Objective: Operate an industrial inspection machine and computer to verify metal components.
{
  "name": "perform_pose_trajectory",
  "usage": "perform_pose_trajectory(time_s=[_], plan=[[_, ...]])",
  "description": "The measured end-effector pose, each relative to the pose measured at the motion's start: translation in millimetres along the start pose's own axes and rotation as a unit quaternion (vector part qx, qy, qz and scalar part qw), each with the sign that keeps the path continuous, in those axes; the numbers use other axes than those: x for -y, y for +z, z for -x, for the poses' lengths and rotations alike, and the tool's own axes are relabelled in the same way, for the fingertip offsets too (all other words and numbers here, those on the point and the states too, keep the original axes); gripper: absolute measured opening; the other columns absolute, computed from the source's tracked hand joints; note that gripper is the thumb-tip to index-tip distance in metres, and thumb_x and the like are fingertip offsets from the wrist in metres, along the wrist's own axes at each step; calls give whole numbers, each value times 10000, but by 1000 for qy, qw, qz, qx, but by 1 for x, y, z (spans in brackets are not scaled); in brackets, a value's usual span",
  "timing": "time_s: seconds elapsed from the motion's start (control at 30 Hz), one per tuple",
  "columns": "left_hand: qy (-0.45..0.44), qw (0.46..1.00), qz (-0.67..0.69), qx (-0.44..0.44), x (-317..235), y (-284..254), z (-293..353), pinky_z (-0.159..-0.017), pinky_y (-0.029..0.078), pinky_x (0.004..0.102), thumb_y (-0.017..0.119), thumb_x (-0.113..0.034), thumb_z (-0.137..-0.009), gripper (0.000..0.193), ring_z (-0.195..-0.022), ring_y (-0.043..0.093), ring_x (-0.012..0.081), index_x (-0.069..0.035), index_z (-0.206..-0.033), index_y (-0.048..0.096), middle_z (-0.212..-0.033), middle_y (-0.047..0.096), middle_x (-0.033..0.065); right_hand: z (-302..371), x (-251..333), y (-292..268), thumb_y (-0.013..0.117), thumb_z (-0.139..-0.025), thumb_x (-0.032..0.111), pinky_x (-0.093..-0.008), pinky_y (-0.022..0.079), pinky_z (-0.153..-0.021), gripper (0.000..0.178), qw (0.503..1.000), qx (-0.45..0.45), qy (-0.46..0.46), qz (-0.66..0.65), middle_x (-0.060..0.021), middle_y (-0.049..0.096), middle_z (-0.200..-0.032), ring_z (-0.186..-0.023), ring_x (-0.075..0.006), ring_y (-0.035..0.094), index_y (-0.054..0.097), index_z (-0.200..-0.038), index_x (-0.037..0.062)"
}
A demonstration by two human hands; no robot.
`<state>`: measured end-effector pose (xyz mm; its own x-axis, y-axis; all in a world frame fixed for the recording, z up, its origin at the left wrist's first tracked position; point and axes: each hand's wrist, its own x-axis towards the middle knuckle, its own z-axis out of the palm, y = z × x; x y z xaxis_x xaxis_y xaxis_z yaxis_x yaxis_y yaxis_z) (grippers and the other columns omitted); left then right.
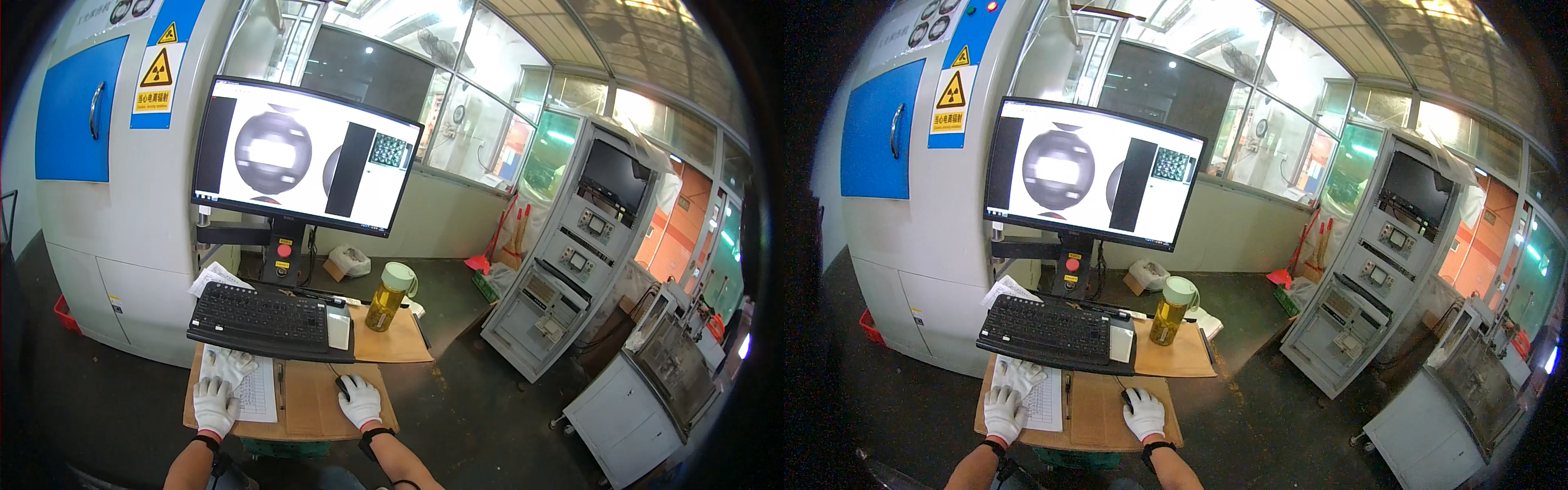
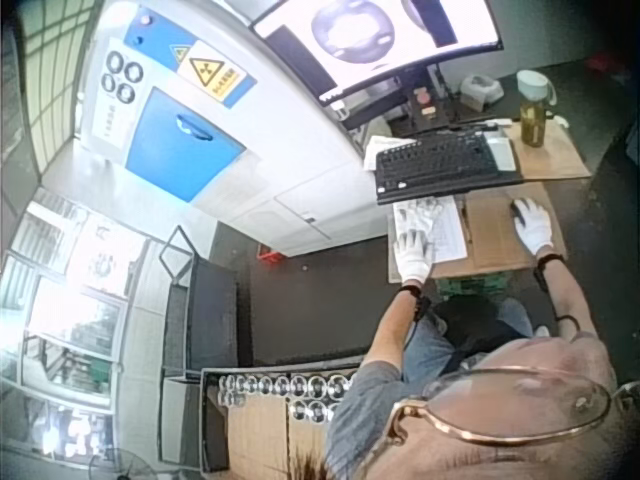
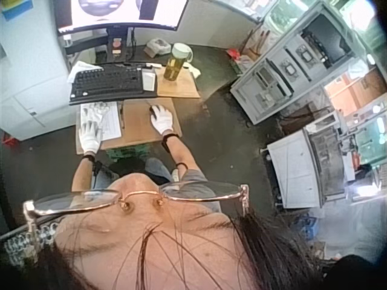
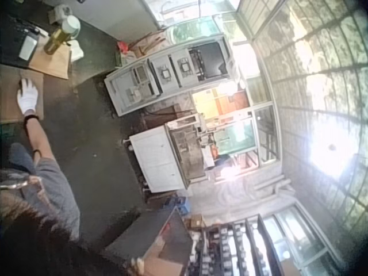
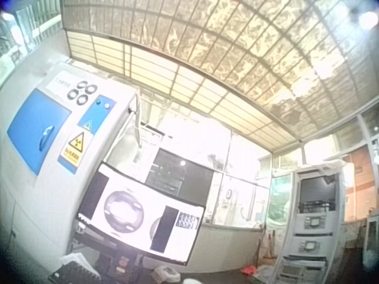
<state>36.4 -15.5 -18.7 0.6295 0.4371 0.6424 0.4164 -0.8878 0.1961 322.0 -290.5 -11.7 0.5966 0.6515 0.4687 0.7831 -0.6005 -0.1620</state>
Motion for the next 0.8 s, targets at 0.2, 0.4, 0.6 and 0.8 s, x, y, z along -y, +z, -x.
perform_pose_trajectory(time_s=[0.2, 0.4, 0.6, 0.8], plan=[[5, 1000, -6, -2, 0, 0, -1, -1038, 414, 550, 718, -300, -774, 379, -1169, 559, 419, -82, -1082, 684, -1197, 658, 176, -1, -2, 4, 714, -909, 342, -515, 572, -899, 490, 1000, -17, -8, 9, -132, 677, -1320, -1049, -383, 696, 656, -1373, 199], [3, 1000, -8, -10, 0, 0, 1, -1055, 410, 553, 722, -297, -775, 387, -1187, 559, 418, -82, -1095, 688, -1199, 659, 171, -1, -1, 0, 711, -912, 335, -519, 572, -904, 468, 1000, -24, -18, 5, -125, 675, -1330, -1051, -383, 698, 663, -1357, 202], [-1, 1000, 11, -11, 0, 0, 2, -1048, 423, 551, 719, -289, -773, 390, -1175, 567, 416, -83, -1103, 697, -1195, 660, 161, -1, -1, -2, 722, -904, 328, -512, 558, -925, 452, 1000, -6, -12, -4, -116, 669, -1346, -1060, -387, 690, 677, -1339, 215], [9, 999, -3, -36, -6, -8, -3, -1001, 434, 540, 705, -264, -759, 333, -1115, 570, 401, -87, -1040, 683, -1130, 647, 149, -2, -2, 0, 729, -894, 301, -509, 584, -873, 405, 998, -45, -38, -16, -118, 693, -1309, -1025, -378, 708, 701, -1290, 222]])
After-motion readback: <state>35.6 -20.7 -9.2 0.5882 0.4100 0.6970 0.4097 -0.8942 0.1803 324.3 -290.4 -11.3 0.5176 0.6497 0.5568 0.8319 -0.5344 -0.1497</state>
